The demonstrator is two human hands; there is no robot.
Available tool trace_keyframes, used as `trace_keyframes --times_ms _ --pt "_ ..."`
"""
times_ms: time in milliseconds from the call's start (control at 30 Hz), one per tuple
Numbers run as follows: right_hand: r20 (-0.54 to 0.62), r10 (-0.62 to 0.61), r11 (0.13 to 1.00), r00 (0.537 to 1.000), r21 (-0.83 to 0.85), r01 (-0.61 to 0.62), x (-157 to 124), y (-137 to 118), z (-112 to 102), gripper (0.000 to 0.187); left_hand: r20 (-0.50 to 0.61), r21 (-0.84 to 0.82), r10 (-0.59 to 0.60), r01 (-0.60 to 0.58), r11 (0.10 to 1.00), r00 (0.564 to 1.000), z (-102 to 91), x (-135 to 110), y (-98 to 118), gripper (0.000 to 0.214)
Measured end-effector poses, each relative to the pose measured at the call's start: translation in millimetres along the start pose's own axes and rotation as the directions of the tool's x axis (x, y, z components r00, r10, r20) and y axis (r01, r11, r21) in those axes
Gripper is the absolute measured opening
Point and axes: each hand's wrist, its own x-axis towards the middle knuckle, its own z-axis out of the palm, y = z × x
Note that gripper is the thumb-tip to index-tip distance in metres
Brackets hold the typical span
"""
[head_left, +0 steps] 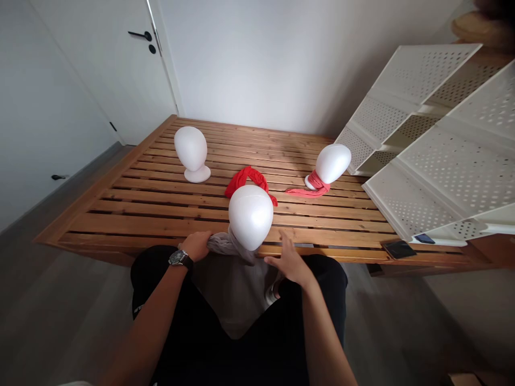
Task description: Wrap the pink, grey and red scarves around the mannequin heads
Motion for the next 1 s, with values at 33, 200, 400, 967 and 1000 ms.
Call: trace_keyframes --times_ms 33,200,400,967,1000 --pt "-0.055 -0.072 0.997 0.996 -0.025 0.07 -5 -22 -18 0.098 -0.016 0.007 0.025 -0.025 1.0 1.0 4.4 -2 3 0.048" --pt "-0.244 -0.331 0.941 0.911 -0.163 0.298 18 -127 -52 0.1 -0.187 -0.023 0.136 -0.143 0.989 0.973 32.7 -7 35 0.095" --pt "-0.156 -0.261 0.938 0.953 -0.276 0.212 65 -151 -10 0.114 -0.254 -0.042 0.081 -0.095 0.995 0.964 56.2 -1 74 0.036" --pt "-0.252 -0.23 0.951 0.94 -0.265 0.162 67 -144 7 0.111 0.356 -0.646 0.018 0.232 0.727 0.934 101.3 -69 109 0.032" --pt "-0.253 -0.233 0.95 0.939 -0.267 0.164 67 -144 7 0.11 0.372 -0.638 0.04 0.224 0.737 0.927 104.7 -75 118 0.031"
